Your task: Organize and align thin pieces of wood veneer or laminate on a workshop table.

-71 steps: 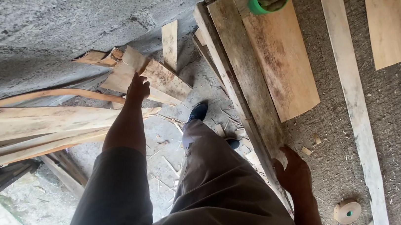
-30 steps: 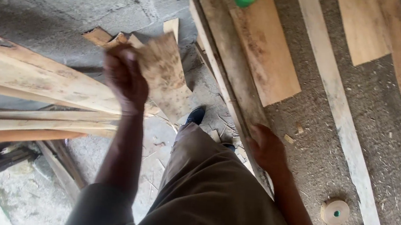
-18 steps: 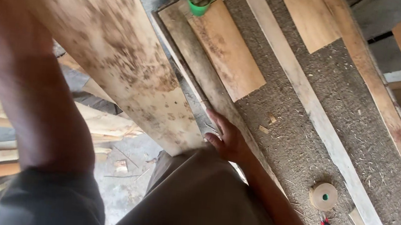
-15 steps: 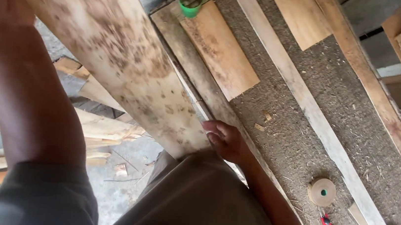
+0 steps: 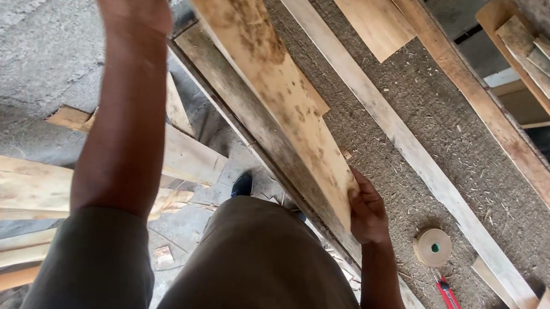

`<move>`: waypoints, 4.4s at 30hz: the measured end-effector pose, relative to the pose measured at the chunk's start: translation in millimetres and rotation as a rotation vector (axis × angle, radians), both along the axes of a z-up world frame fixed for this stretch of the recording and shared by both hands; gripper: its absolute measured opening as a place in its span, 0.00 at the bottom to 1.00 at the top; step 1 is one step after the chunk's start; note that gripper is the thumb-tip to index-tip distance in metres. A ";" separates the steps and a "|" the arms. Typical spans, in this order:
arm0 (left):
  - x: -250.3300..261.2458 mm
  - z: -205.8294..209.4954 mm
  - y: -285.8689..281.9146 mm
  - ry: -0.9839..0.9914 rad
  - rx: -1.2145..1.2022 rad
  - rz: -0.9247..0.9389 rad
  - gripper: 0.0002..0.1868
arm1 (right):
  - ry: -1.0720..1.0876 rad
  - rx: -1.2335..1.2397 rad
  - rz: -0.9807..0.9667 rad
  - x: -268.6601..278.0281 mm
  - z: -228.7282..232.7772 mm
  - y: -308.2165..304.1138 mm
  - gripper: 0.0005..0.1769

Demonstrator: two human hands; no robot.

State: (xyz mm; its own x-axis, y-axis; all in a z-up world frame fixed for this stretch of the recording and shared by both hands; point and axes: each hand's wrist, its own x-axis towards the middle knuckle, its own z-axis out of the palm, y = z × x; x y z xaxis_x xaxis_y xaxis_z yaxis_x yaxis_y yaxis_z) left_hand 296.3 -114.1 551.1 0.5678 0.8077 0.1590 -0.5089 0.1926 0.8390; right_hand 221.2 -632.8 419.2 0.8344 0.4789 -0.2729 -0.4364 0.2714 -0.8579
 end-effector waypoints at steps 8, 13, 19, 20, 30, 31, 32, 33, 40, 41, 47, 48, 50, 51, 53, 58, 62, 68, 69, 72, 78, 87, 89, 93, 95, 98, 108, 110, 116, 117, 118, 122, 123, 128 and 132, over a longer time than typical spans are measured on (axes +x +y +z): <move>39.1 -10.5 -84.6 -0.005 -0.139 -0.127 0.07 | 0.133 0.267 0.036 -19.2 -54.7 -58.5 0.25; 59.0 -43.0 -95.2 -0.043 -0.162 -0.173 0.10 | 0.205 0.058 -0.117 -28.3 -58.1 -74.4 0.23; 66.2 -60.2 -126.8 0.060 -0.185 -0.145 0.26 | -0.147 0.057 -0.409 -31.8 -48.7 -95.9 0.15; 61.7 -58.6 -132.5 -0.001 -0.362 -0.271 0.38 | -0.288 0.010 -0.420 -32.3 -34.7 -91.4 0.16; 73.9 -108.1 -195.3 0.132 -0.434 -0.399 0.58 | -0.668 -0.293 -0.589 -35.6 -23.1 -97.8 0.15; 71.4 -106.0 -198.8 0.134 -0.432 -0.400 0.58 | -0.666 -0.291 -0.591 -36.7 -22.6 -101.6 0.15; 68.8 -103.7 -202.6 0.202 -0.506 -0.424 0.56 | -0.710 -0.372 -0.604 -37.8 -22.0 -105.7 0.17; 67.2 -100.6 -205.3 0.269 -0.578 -0.446 0.55 | -0.755 -0.451 -0.617 -37.5 -21.5 -108.8 0.20; 46.1 -64.5 -231.8 0.518 -0.576 -0.453 0.66 | -0.425 -0.132 -0.639 -35.8 -19.9 -146.1 0.41; 44.0 -65.9 -237.3 0.545 -0.591 -0.469 0.68 | -0.248 -0.250 -0.704 -36.6 -35.4 -162.6 0.39; 28.1 -117.0 -276.1 0.490 -0.583 -0.580 0.59 | 0.112 -0.148 -0.605 -39.5 -70.8 -210.9 0.25; 23.7 -122.0 -283.0 0.549 -0.571 -0.583 0.55 | 0.237 -0.220 -0.580 -41.8 -68.1 -212.7 0.24; 19.1 -137.9 -295.3 0.628 -0.576 -0.507 0.51 | 0.245 -0.215 -0.575 -45.0 -71.3 -219.3 0.23; 15.0 -146.7 -301.5 0.714 -0.584 -0.438 0.46 | 0.259 -0.214 -0.575 -48.4 -72.5 -223.0 0.23; 11.2 -179.7 -306.5 0.772 -0.629 -0.400 0.45 | 0.237 -0.234 -0.578 -49.9 -85.0 -231.8 0.22; 13.1 -301.6 -305.5 0.697 -0.495 -0.414 0.36 | 0.230 -0.303 -0.615 -41.5 -110.3 -243.0 0.22; 21.1 -288.9 -290.4 0.644 -0.338 -0.377 0.19 | 0.228 -0.312 -0.673 -13.6 -118.7 -231.5 0.19; 43.1 -280.6 -240.6 0.888 0.376 -0.240 0.18 | 0.277 -0.371 -0.657 44.6 -121.5 -181.7 0.18; 46.2 -269.0 -231.9 0.955 0.521 -0.247 0.20 | 0.271 -0.388 -0.636 55.9 -119.2 -169.2 0.19; 58.6 -278.0 -202.7 0.944 0.869 -0.249 0.25 | 0.229 -0.411 -0.593 85.7 -143.4 -153.3 0.18; 80.6 -279.1 -164.2 0.965 1.218 -0.324 0.35 | 0.320 -0.499 -0.603 129.0 -155.2 -124.8 0.15; 86.7 -302.4 -152.2 0.901 1.443 -0.295 0.35 | 0.333 -0.502 -0.550 140.3 -167.9 -118.2 0.16; 85.4 -301.6 -152.5 0.912 1.441 -0.306 0.35 | 0.346 -0.497 -0.549 141.4 -169.4 -117.3 0.16; 87.0 -300.0 -151.5 0.958 1.460 -0.341 0.36 | 0.366 -0.515 -0.547 143.0 -170.5 -118.2 0.16; 87.9 -298.0 -151.3 0.981 1.459 -0.368 0.36 | 0.402 -0.567 -0.535 143.8 -158.1 -113.8 0.15; 87.7 -297.4 -150.1 0.992 1.464 -0.393 0.37 | 0.430 -0.736 -0.474 146.4 -130.5 -99.6 0.17; 90.1 -294.2 -150.0 0.990 1.475 -0.409 0.37 | -0.041 -1.707 0.004 149.3 -84.3 -102.4 0.19; 90.2 -294.6 -150.8 0.983 1.499 -0.410 0.38 | -0.107 -1.779 0.008 152.3 -86.4 -114.2 0.20; 91.5 -306.0 -149.8 1.016 1.527 -0.403 0.39 | -0.591 -1.893 0.283 180.3 -91.7 -139.1 0.48; 91.7 -306.7 -149.5 1.029 1.529 -0.403 0.39 | -0.627 -1.881 0.400 185.4 -91.6 -141.9 0.52; 92.5 -303.4 -150.0 1.026 1.531 -0.401 0.39 | -0.628 -1.881 0.397 186.4 -94.8 -147.2 0.52; 91.2 -304.8 -149.4 1.062 1.533 -0.430 0.39 | -0.624 -1.882 0.484 195.6 -102.8 -160.9 0.46; 91.6 -308.7 -149.5 1.036 1.545 -0.413 0.39 | -0.652 -1.885 0.516 197.5 -103.2 -163.6 0.46; 93.2 -308.4 -150.8 1.092 1.558 -0.440 0.38 | -0.574 -1.898 0.623 204.8 -91.2 -162.9 0.42; 93.6 -306.8 -151.7 1.128 1.562 -0.463 0.38 | -0.675 -1.996 0.668 211.3 -88.5 -174.7 0.39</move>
State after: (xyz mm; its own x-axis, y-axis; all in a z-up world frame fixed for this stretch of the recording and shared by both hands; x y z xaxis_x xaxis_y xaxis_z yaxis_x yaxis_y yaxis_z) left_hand 389.9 -265.8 244.3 0.9891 0.1342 -0.0604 0.1446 -0.9626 0.2293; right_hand 432.5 -807.5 330.7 0.8691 0.1975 -0.4535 0.3298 -0.9146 0.2338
